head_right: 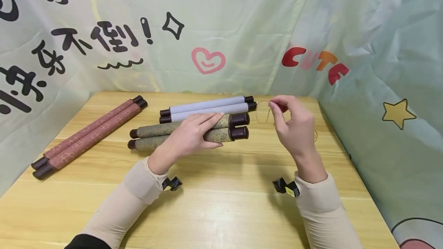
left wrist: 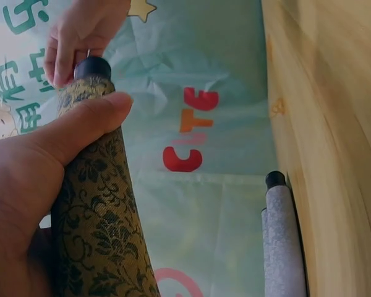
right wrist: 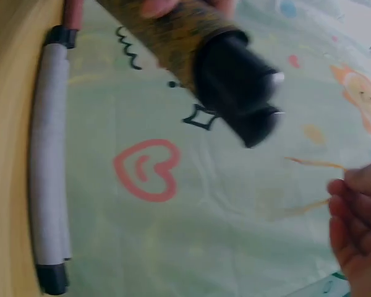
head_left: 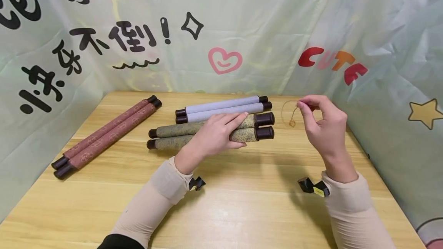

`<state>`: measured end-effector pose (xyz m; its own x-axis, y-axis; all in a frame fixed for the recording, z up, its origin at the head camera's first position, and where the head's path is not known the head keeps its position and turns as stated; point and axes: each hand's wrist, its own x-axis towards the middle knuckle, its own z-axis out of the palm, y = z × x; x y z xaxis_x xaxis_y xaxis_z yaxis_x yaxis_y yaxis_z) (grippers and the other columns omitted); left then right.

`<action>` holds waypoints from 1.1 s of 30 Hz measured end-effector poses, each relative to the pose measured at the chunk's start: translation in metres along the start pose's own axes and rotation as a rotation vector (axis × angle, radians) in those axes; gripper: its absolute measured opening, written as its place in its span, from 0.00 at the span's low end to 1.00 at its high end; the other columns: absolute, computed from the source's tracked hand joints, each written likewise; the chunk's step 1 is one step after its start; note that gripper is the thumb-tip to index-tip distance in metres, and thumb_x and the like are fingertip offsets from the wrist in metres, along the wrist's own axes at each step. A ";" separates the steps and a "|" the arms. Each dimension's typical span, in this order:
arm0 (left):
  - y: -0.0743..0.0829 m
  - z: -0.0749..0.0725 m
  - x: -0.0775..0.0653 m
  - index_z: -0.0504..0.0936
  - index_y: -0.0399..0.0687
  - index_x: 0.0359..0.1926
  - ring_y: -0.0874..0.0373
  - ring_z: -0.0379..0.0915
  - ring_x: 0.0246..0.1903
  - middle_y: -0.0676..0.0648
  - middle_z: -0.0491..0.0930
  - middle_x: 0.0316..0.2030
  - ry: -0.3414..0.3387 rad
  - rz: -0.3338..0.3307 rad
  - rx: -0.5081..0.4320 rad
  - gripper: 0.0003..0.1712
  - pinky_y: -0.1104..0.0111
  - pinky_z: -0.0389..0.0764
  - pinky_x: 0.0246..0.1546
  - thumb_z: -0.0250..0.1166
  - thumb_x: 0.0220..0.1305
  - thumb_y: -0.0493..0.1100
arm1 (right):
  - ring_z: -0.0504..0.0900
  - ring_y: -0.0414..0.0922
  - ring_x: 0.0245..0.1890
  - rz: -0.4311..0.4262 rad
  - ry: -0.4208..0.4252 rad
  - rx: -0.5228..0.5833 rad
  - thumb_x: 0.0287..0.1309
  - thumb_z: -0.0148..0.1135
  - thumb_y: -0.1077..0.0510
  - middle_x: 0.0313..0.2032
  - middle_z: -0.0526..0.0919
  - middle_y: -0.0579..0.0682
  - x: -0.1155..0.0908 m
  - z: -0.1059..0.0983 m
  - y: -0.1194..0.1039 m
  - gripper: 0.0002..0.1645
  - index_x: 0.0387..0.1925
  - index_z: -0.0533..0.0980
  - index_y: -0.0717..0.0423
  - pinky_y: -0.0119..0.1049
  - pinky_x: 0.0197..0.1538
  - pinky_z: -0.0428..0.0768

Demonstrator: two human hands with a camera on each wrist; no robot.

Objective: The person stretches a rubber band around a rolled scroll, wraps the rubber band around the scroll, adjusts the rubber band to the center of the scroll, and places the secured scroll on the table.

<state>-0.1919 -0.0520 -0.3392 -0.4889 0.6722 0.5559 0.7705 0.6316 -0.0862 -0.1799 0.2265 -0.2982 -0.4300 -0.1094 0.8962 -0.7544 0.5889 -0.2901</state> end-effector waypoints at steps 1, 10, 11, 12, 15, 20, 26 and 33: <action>0.000 0.000 0.000 0.70 0.41 0.68 0.45 0.75 0.55 0.41 0.76 0.59 0.005 -0.019 0.000 0.49 0.53 0.74 0.56 0.72 0.51 0.65 | 0.77 0.38 0.33 0.009 -0.025 0.010 0.50 0.68 0.76 0.32 0.84 0.57 0.001 -0.002 -0.001 0.10 0.36 0.80 0.68 0.22 0.44 0.72; -0.002 0.001 -0.001 0.72 0.41 0.66 0.44 0.76 0.53 0.39 0.77 0.57 0.056 -0.082 0.007 0.49 0.53 0.75 0.55 0.74 0.50 0.64 | 0.77 0.35 0.32 -0.012 -0.321 0.278 0.48 0.69 0.77 0.31 0.83 0.50 -0.001 -0.005 -0.011 0.12 0.34 0.81 0.63 0.24 0.39 0.73; -0.002 0.001 -0.001 0.72 0.41 0.66 0.44 0.77 0.53 0.39 0.77 0.57 0.063 -0.066 0.003 0.49 0.53 0.76 0.55 0.74 0.49 0.64 | 0.77 0.36 0.32 0.001 -0.325 0.291 0.49 0.68 0.76 0.31 0.83 0.51 -0.002 -0.002 -0.011 0.11 0.34 0.81 0.63 0.24 0.39 0.73; -0.001 0.002 -0.001 0.72 0.40 0.66 0.45 0.77 0.53 0.39 0.77 0.57 0.069 -0.048 -0.003 0.50 0.53 0.76 0.55 0.73 0.49 0.64 | 0.76 0.36 0.32 0.012 -0.326 0.296 0.50 0.68 0.76 0.31 0.83 0.51 -0.004 0.001 -0.010 0.10 0.34 0.81 0.63 0.25 0.37 0.72; 0.001 0.003 0.000 0.71 0.40 0.66 0.46 0.76 0.54 0.40 0.77 0.58 0.081 0.012 -0.041 0.50 0.54 0.76 0.55 0.74 0.49 0.64 | 0.75 0.37 0.32 0.048 -0.310 0.280 0.51 0.67 0.76 0.31 0.83 0.52 -0.006 0.010 -0.008 0.11 0.35 0.81 0.62 0.26 0.34 0.70; 0.004 0.004 0.000 0.72 0.40 0.66 0.48 0.75 0.55 0.42 0.77 0.58 0.089 0.072 -0.096 0.50 0.56 0.74 0.56 0.75 0.47 0.63 | 0.76 0.39 0.33 0.132 -0.282 0.369 0.53 0.62 0.79 0.32 0.81 0.56 -0.008 0.016 -0.002 0.11 0.37 0.80 0.67 0.27 0.39 0.73; 0.008 0.005 0.002 0.73 0.41 0.65 0.52 0.74 0.57 0.44 0.77 0.58 0.083 0.179 -0.127 0.48 0.60 0.72 0.59 0.74 0.49 0.64 | 0.77 0.40 0.34 0.211 -0.326 0.464 0.58 0.60 0.77 0.34 0.82 0.57 -0.011 0.021 0.011 0.08 0.37 0.80 0.68 0.27 0.39 0.76; 0.015 0.006 0.003 0.73 0.42 0.65 0.49 0.76 0.53 0.44 0.78 0.57 0.006 0.266 -0.043 0.47 0.60 0.73 0.57 0.71 0.51 0.66 | 0.80 0.42 0.35 0.212 -0.452 0.500 0.59 0.57 0.77 0.34 0.83 0.56 -0.013 0.027 0.018 0.09 0.37 0.78 0.65 0.26 0.39 0.77</action>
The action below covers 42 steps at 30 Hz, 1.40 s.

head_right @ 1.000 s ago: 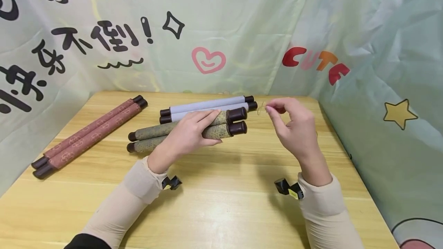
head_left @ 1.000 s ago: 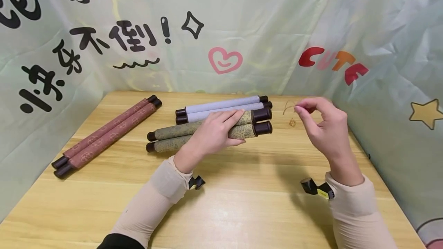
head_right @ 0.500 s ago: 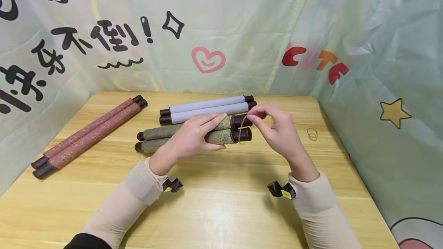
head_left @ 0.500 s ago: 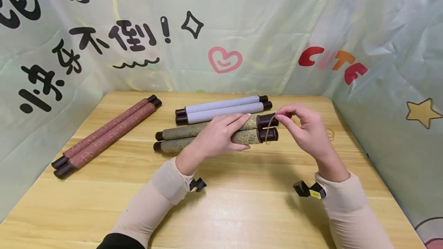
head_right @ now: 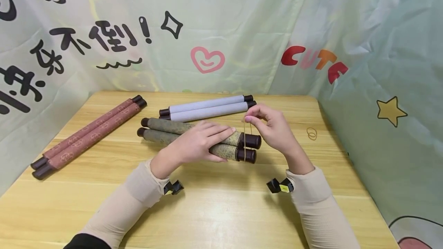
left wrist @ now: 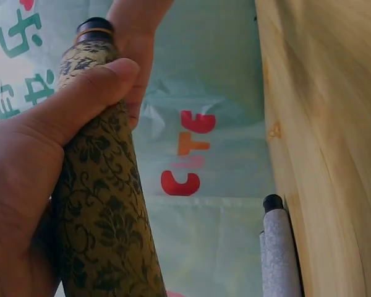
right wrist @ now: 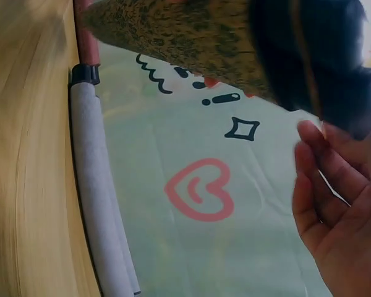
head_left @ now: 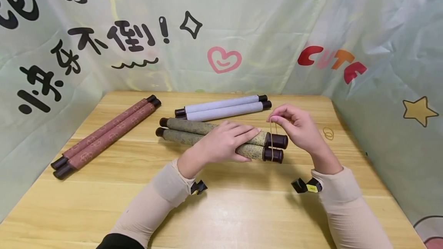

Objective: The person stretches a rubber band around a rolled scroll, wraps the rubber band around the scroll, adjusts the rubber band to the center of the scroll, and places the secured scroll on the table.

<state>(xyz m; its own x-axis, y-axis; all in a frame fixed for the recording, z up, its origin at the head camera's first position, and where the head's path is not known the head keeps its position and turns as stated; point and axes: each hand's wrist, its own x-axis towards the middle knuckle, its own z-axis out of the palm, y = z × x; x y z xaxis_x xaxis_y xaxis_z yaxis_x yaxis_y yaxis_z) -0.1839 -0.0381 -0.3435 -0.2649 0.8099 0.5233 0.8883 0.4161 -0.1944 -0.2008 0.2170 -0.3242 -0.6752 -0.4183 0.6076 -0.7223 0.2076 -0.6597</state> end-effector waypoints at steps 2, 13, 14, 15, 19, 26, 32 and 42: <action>0.002 0.000 0.000 0.73 0.44 0.65 0.49 0.76 0.53 0.45 0.78 0.58 -0.048 0.012 0.053 0.47 0.59 0.74 0.56 0.69 0.52 0.67 | 0.81 0.42 0.33 0.023 -0.007 0.010 0.61 0.55 0.77 0.32 0.83 0.56 0.000 0.001 -0.001 0.08 0.37 0.77 0.66 0.27 0.38 0.79; 0.006 0.008 -0.002 0.70 0.49 0.68 0.49 0.74 0.53 0.49 0.75 0.60 -0.201 -0.015 0.146 0.47 0.58 0.73 0.52 0.72 0.50 0.64 | 0.80 0.36 0.21 0.074 0.108 -0.366 0.62 0.62 0.68 0.25 0.82 0.47 -0.001 0.000 -0.025 0.02 0.36 0.78 0.60 0.25 0.22 0.75; 0.006 0.009 -0.003 0.70 0.49 0.68 0.49 0.74 0.53 0.48 0.76 0.60 -0.200 -0.029 0.149 0.47 0.58 0.73 0.53 0.72 0.50 0.63 | 0.80 0.37 0.20 0.092 0.115 -0.380 0.63 0.62 0.67 0.25 0.82 0.47 -0.001 0.001 -0.027 0.01 0.36 0.78 0.60 0.26 0.20 0.74; 0.005 0.010 -0.003 0.70 0.49 0.68 0.49 0.73 0.54 0.48 0.75 0.60 -0.199 -0.045 0.157 0.47 0.57 0.73 0.53 0.72 0.51 0.64 | 0.79 0.37 0.18 0.118 0.123 -0.393 0.63 0.62 0.65 0.25 0.82 0.48 0.000 0.002 -0.029 0.00 0.36 0.78 0.59 0.27 0.18 0.72; 0.002 0.013 -0.005 0.70 0.47 0.68 0.48 0.74 0.55 0.47 0.76 0.59 -0.130 -0.103 0.194 0.47 0.55 0.74 0.54 0.71 0.51 0.64 | 0.78 0.40 0.15 0.271 0.158 -0.410 0.65 0.62 0.59 0.25 0.81 0.51 0.002 0.006 -0.030 0.06 0.36 0.80 0.59 0.28 0.16 0.73; 0.000 0.016 -0.006 0.71 0.46 0.67 0.46 0.75 0.52 0.46 0.77 0.58 0.045 -0.155 0.310 0.44 0.55 0.74 0.51 0.70 0.54 0.63 | 0.79 0.43 0.16 0.473 0.226 -0.270 0.66 0.61 0.53 0.25 0.80 0.55 0.003 0.008 -0.026 0.14 0.38 0.79 0.62 0.31 0.20 0.78; 0.000 0.019 -0.005 0.73 0.45 0.65 0.47 0.75 0.51 0.45 0.77 0.59 0.203 -0.160 0.381 0.43 0.55 0.75 0.50 0.69 0.55 0.64 | 0.72 0.37 0.17 0.553 0.302 0.169 0.65 0.61 0.62 0.20 0.75 0.47 0.007 0.007 -0.024 0.07 0.36 0.76 0.65 0.26 0.21 0.72; 0.002 0.018 -0.001 0.77 0.41 0.61 0.47 0.77 0.49 0.43 0.80 0.54 0.489 -0.156 0.392 0.40 0.55 0.76 0.46 0.69 0.56 0.62 | 0.65 0.33 0.15 0.547 0.314 0.967 0.67 0.56 0.67 0.20 0.72 0.46 0.005 0.008 -0.033 0.08 0.30 0.75 0.62 0.23 0.18 0.56</action>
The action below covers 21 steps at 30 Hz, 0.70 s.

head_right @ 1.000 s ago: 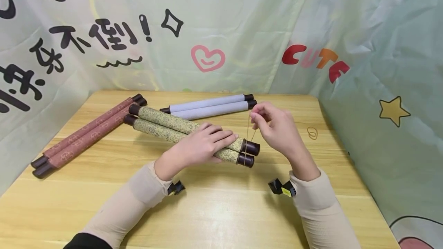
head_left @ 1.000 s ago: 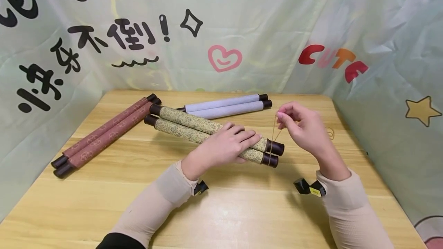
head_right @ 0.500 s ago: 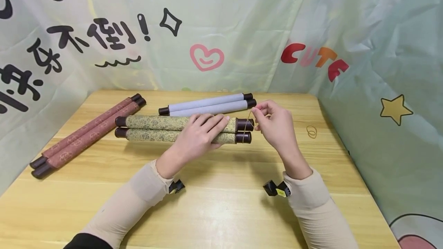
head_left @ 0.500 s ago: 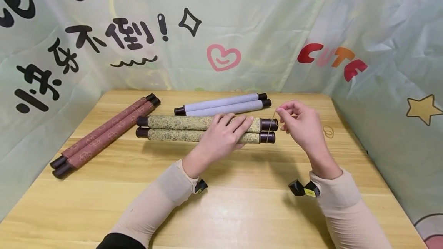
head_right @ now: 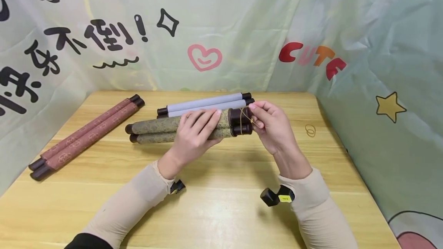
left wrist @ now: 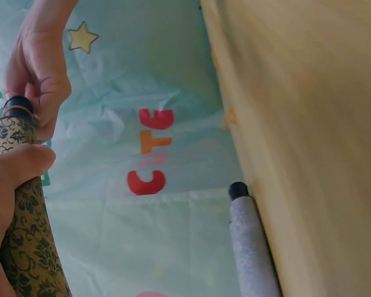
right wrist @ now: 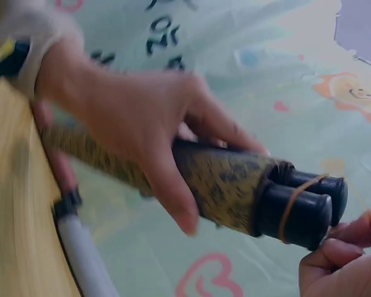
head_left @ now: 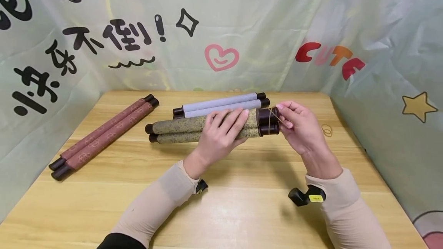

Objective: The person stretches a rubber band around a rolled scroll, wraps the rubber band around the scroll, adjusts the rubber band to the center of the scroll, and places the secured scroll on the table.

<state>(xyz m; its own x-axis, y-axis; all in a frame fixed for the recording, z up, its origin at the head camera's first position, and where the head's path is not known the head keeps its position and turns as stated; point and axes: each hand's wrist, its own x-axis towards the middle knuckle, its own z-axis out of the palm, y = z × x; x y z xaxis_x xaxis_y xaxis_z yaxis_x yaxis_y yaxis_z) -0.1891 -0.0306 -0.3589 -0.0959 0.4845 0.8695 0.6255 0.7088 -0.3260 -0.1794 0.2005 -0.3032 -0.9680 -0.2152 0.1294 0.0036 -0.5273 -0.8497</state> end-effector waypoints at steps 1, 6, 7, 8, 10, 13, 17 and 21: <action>0.000 -0.001 0.001 0.77 0.41 0.61 0.47 0.77 0.49 0.42 0.80 0.53 0.018 -0.012 -0.002 0.40 0.55 0.76 0.46 0.69 0.55 0.62 | 0.64 0.33 0.15 0.022 -0.013 0.052 0.68 0.56 0.66 0.20 0.71 0.46 -0.001 0.001 0.000 0.08 0.31 0.75 0.62 0.23 0.19 0.55; -0.004 -0.004 0.004 0.78 0.41 0.60 0.46 0.77 0.48 0.42 0.81 0.53 0.060 -0.052 -0.012 0.39 0.54 0.77 0.46 0.70 0.55 0.61 | 0.60 0.35 0.15 0.099 -0.092 0.303 0.71 0.51 0.64 0.21 0.72 0.48 -0.005 0.005 0.002 0.11 0.31 0.73 0.63 0.24 0.21 0.48; -0.005 -0.005 0.004 0.78 0.41 0.60 0.45 0.78 0.48 0.42 0.81 0.53 0.063 -0.054 -0.008 0.38 0.54 0.77 0.45 0.70 0.55 0.61 | 0.60 0.35 0.15 0.103 -0.106 0.336 0.72 0.50 0.63 0.21 0.72 0.49 -0.005 0.005 0.004 0.12 0.30 0.72 0.62 0.25 0.22 0.47; -0.006 -0.005 0.005 0.78 0.41 0.60 0.45 0.78 0.47 0.42 0.81 0.53 0.066 -0.058 -0.003 0.38 0.54 0.77 0.46 0.70 0.55 0.61 | 0.60 0.35 0.15 0.107 -0.119 0.371 0.72 0.49 0.63 0.21 0.72 0.49 -0.005 0.005 0.005 0.13 0.29 0.72 0.62 0.25 0.22 0.47; -0.009 -0.007 0.005 0.77 0.41 0.60 0.45 0.78 0.48 0.42 0.81 0.53 0.072 -0.074 0.008 0.38 0.54 0.77 0.46 0.69 0.56 0.61 | 0.63 0.36 0.16 0.118 -0.139 0.443 0.73 0.47 0.63 0.22 0.72 0.51 -0.005 0.006 0.009 0.13 0.29 0.71 0.62 0.25 0.22 0.49; -0.013 -0.009 0.006 0.77 0.41 0.61 0.46 0.77 0.48 0.43 0.81 0.54 0.083 -0.107 0.021 0.38 0.53 0.77 0.47 0.69 0.56 0.61 | 0.69 0.39 0.17 0.141 -0.149 0.572 0.72 0.47 0.64 0.23 0.73 0.52 -0.005 0.010 0.016 0.11 0.32 0.71 0.63 0.25 0.23 0.53; -0.015 -0.011 0.007 0.77 0.42 0.61 0.45 0.78 0.47 0.43 0.80 0.54 0.091 -0.134 0.020 0.39 0.52 0.77 0.48 0.70 0.55 0.61 | 0.70 0.39 0.17 0.165 -0.128 0.722 0.70 0.48 0.67 0.23 0.73 0.53 -0.005 0.019 0.029 0.05 0.36 0.69 0.64 0.25 0.24 0.55; -0.014 -0.009 0.008 0.77 0.42 0.62 0.46 0.78 0.47 0.43 0.80 0.54 0.078 -0.152 0.006 0.41 0.52 0.77 0.47 0.74 0.51 0.60 | 0.66 0.38 0.17 0.186 -0.086 0.798 0.62 0.50 0.73 0.21 0.72 0.51 -0.007 0.030 0.043 0.08 0.41 0.67 0.63 0.25 0.23 0.54</action>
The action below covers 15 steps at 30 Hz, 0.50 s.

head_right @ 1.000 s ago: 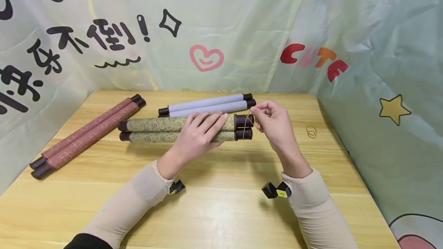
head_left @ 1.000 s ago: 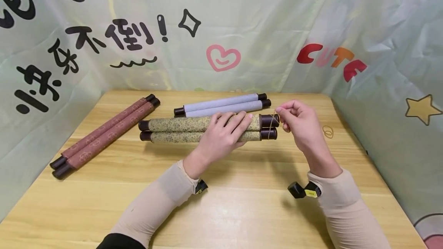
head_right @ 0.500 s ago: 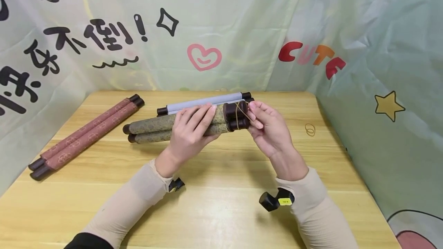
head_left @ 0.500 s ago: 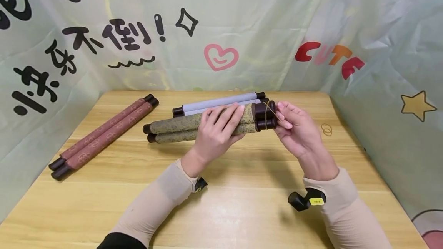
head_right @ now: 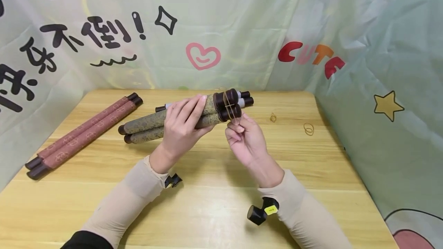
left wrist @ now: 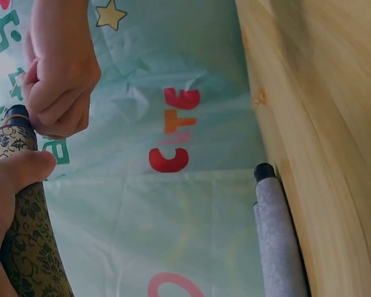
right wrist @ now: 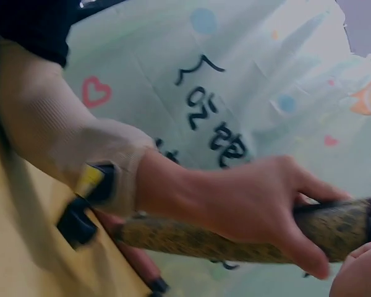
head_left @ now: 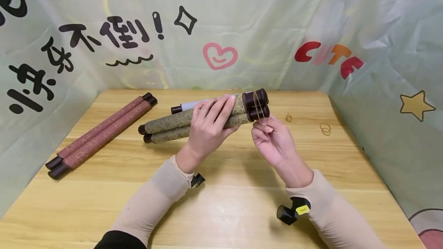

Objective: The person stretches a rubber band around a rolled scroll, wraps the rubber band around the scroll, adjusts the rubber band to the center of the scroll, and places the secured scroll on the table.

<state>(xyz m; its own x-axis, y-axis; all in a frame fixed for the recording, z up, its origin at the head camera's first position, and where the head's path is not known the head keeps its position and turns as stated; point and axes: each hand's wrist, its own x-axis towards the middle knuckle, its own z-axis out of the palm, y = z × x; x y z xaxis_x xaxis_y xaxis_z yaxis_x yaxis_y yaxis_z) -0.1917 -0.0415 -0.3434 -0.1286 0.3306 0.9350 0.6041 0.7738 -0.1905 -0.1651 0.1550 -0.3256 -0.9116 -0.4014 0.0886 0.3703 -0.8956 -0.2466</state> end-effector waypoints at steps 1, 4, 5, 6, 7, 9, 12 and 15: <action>0.000 0.000 0.000 0.77 0.42 0.62 0.46 0.78 0.47 0.44 0.80 0.54 -0.005 -0.006 0.002 0.42 0.52 0.77 0.48 0.74 0.50 0.60 | 0.65 0.38 0.17 -0.001 0.016 0.014 0.60 0.51 0.74 0.21 0.72 0.50 0.000 0.000 0.003 0.10 0.42 0.66 0.63 0.26 0.23 0.55; 0.000 -0.001 0.001 0.76 0.43 0.62 0.46 0.77 0.48 0.44 0.80 0.54 -0.027 -0.017 0.011 0.44 0.52 0.77 0.48 0.76 0.47 0.60 | 0.67 0.38 0.18 -0.027 0.071 -0.007 0.61 0.49 0.74 0.21 0.71 0.49 0.000 0.001 0.008 0.13 0.46 0.64 0.61 0.25 0.22 0.60; 0.000 -0.001 0.001 0.76 0.43 0.62 0.46 0.77 0.48 0.44 0.80 0.54 -0.035 -0.020 0.017 0.45 0.52 0.76 0.48 0.77 0.46 0.60 | 0.68 0.38 0.19 -0.038 0.091 -0.037 0.64 0.48 0.73 0.22 0.72 0.49 -0.001 0.001 0.008 0.11 0.46 0.64 0.61 0.24 0.22 0.62; 0.000 -0.002 0.001 0.76 0.43 0.63 0.46 0.77 0.48 0.44 0.80 0.54 -0.044 -0.026 0.020 0.45 0.52 0.76 0.48 0.77 0.45 0.60 | 0.70 0.38 0.20 -0.050 0.114 -0.085 0.67 0.46 0.71 0.24 0.72 0.49 -0.001 0.002 0.008 0.09 0.46 0.65 0.61 0.23 0.23 0.66; 0.000 -0.002 0.001 0.76 0.43 0.63 0.46 0.77 0.48 0.45 0.81 0.54 -0.052 -0.034 0.020 0.46 0.53 0.76 0.48 0.78 0.45 0.59 | 0.72 0.38 0.21 -0.059 0.134 -0.147 0.69 0.44 0.70 0.25 0.73 0.49 -0.002 0.003 0.007 0.07 0.45 0.66 0.62 0.23 0.24 0.69; -0.001 -0.003 0.002 0.76 0.43 0.63 0.46 0.77 0.48 0.44 0.81 0.53 -0.065 -0.050 0.013 0.46 0.52 0.76 0.47 0.78 0.44 0.58 | 0.75 0.39 0.24 -0.069 0.164 -0.291 0.72 0.42 0.67 0.29 0.74 0.50 -0.004 0.004 0.004 0.08 0.42 0.69 0.61 0.23 0.28 0.74; -0.003 -0.003 0.002 0.76 0.42 0.62 0.45 0.78 0.47 0.43 0.81 0.53 -0.076 -0.083 -0.005 0.44 0.52 0.77 0.47 0.78 0.46 0.56 | 0.77 0.39 0.27 -0.039 0.172 -0.496 0.73 0.43 0.65 0.30 0.77 0.50 -0.006 0.006 -0.001 0.11 0.36 0.72 0.59 0.24 0.31 0.78; -0.006 -0.004 0.002 0.77 0.41 0.62 0.44 0.78 0.46 0.42 0.81 0.52 -0.079 -0.109 -0.010 0.43 0.52 0.77 0.45 0.79 0.47 0.55 | 0.77 0.40 0.27 0.010 0.137 -0.645 0.72 0.49 0.63 0.30 0.78 0.49 -0.007 0.008 -0.007 0.09 0.35 0.74 0.57 0.26 0.31 0.78</action>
<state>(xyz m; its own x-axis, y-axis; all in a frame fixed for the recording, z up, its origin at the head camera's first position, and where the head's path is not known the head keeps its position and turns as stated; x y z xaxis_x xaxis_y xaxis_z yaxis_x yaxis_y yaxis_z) -0.1927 -0.0471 -0.3391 -0.2552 0.2870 0.9233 0.5907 0.8023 -0.0861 -0.1594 0.1624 -0.3172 -0.9389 -0.3429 -0.0299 0.2367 -0.5802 -0.7794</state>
